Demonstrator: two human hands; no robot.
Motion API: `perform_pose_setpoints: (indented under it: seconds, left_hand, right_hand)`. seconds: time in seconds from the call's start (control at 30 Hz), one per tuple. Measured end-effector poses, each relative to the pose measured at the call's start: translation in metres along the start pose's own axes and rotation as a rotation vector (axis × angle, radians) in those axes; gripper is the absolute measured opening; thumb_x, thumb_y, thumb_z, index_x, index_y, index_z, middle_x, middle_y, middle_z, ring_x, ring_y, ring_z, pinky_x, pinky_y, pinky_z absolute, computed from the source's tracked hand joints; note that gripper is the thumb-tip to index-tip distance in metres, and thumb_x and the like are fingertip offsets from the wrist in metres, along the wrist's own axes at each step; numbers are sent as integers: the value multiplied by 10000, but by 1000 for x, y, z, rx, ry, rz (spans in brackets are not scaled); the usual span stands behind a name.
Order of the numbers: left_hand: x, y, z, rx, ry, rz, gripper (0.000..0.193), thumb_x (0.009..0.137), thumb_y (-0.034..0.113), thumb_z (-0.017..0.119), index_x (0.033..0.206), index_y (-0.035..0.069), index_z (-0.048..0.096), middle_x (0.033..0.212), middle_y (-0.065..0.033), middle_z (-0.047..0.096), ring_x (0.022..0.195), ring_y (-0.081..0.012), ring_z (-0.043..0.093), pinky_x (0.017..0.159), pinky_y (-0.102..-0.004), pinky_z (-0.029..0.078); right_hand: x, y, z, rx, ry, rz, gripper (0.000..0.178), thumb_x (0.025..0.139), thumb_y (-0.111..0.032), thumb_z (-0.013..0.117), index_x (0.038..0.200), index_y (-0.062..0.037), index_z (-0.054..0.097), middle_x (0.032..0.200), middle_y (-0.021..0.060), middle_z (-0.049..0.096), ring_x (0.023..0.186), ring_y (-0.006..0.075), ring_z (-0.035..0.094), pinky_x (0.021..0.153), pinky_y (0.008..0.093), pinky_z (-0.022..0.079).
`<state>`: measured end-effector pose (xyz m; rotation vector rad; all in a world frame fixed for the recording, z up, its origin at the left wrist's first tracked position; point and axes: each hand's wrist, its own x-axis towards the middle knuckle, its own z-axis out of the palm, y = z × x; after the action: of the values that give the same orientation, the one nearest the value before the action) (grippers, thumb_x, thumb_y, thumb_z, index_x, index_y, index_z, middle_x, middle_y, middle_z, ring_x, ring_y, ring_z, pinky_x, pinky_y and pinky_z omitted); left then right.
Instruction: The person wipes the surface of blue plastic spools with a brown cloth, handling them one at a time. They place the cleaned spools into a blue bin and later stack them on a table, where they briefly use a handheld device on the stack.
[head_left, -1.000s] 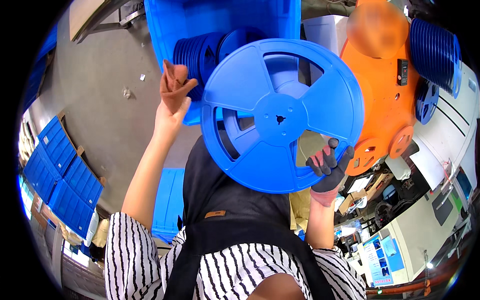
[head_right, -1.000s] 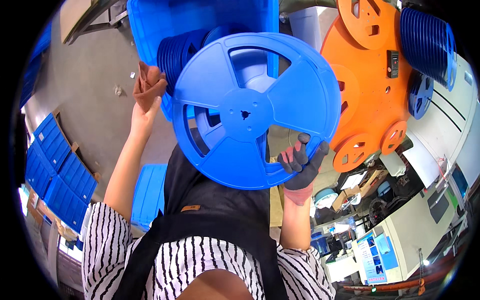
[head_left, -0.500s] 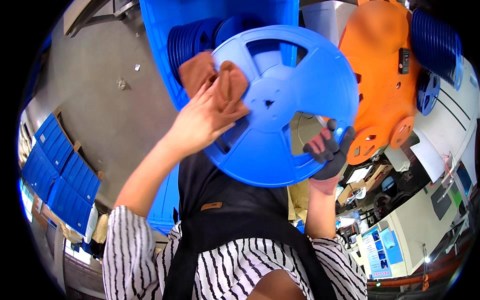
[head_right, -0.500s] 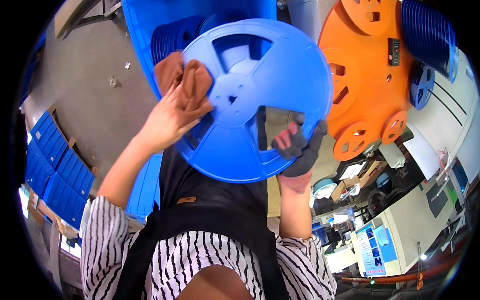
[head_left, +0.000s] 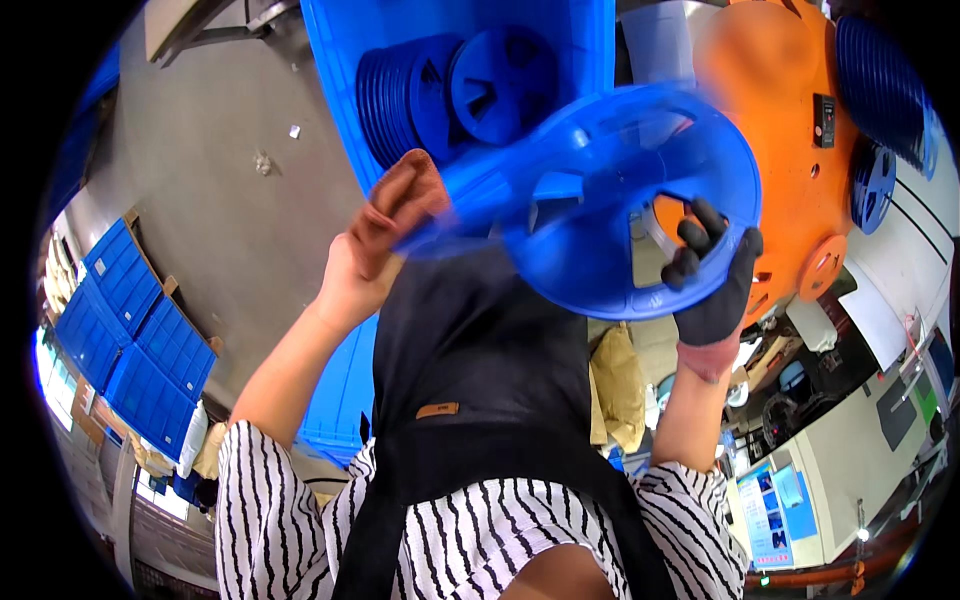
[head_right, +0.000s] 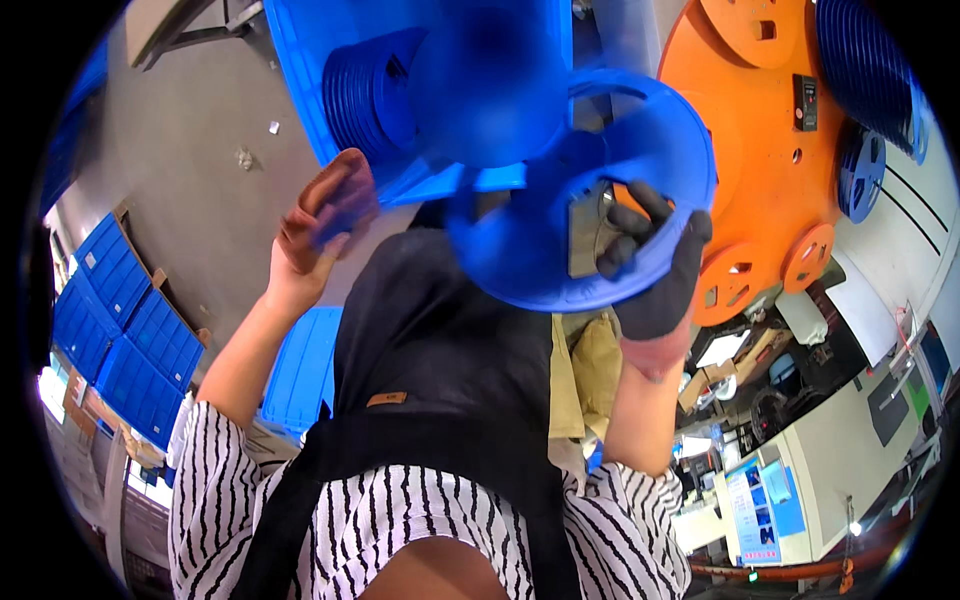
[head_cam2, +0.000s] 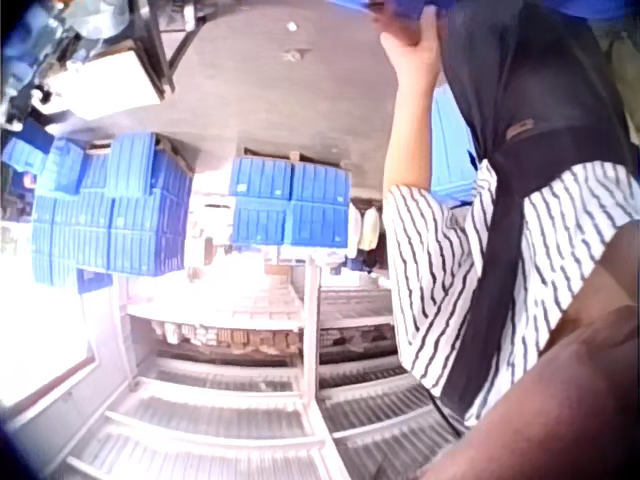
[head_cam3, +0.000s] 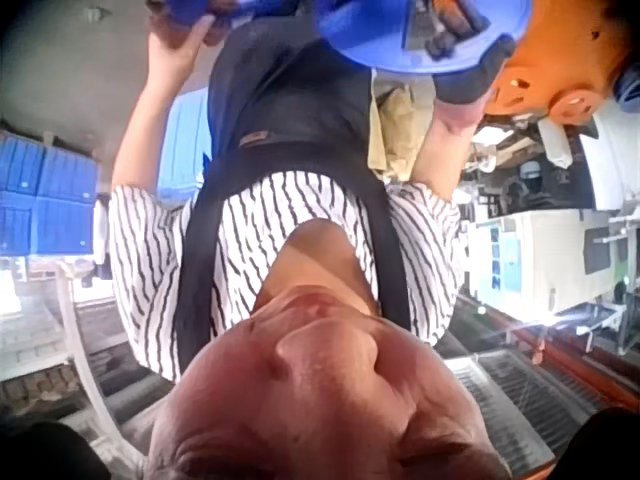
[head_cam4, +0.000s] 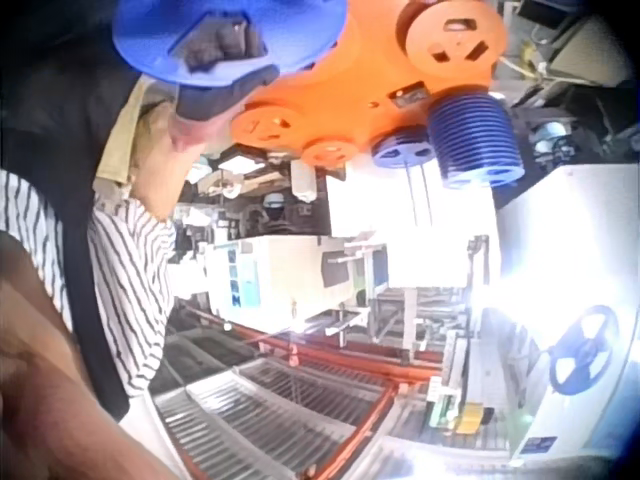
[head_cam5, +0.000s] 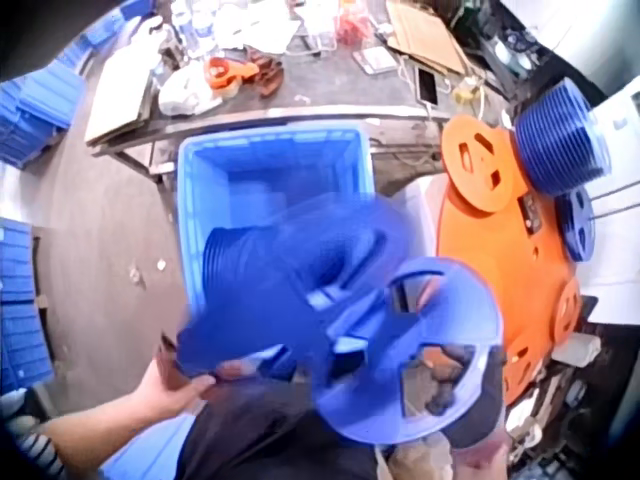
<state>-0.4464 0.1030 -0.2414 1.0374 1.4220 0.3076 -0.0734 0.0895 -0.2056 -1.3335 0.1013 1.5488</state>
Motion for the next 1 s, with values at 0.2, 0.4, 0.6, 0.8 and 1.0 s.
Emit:
perform_pose_setpoints:
  seconds: [0.2,0.4,0.6,0.8,1.0]
  left_hand:
    - [6,-6,-9,-966,-132,-115,578,876,167,673,1365,27,400,1136,-132,614,1109,-273,600,976,-436,476]
    - [17,-44,-6,-1077,-156,-179,486,926,149,597,1359,97,383,1192,-128,565,1138,-266,563,1019,-480,448]
    - [95,-73,38,-923,25,-159,464,936,70,560,1364,14,388,1283,-144,548,1124,-254,573,987,-443,467]
    - [189,-138,81,-646,157,-418,272,939,130,600,1143,-48,568,1041,-139,651,906,-244,643,848,-389,515]
    - [146,-147,64,-856,325,-342,348,961,82,541,1298,29,470,1170,-94,554,1092,-246,581,920,-384,515]
  right_hand:
    - [-34,-3,-29,-200,142,-96,644,974,-583,383,1258,-24,526,900,124,668,578,162,557,554,324,447]
    - [-46,1,-35,-218,180,-132,676,966,-608,364,1288,-33,511,979,111,672,627,147,603,566,289,482]
    - [-48,20,-19,-466,262,-188,782,928,-684,356,1326,-18,455,1249,135,552,850,220,627,694,303,515]
    - [-49,29,-5,-602,131,-320,659,969,-610,342,1285,-44,459,1289,147,510,1174,341,556,660,340,570]
    - [-47,14,-47,4,-148,-216,479,982,-480,421,1273,-106,495,1446,154,419,709,245,616,474,260,463]
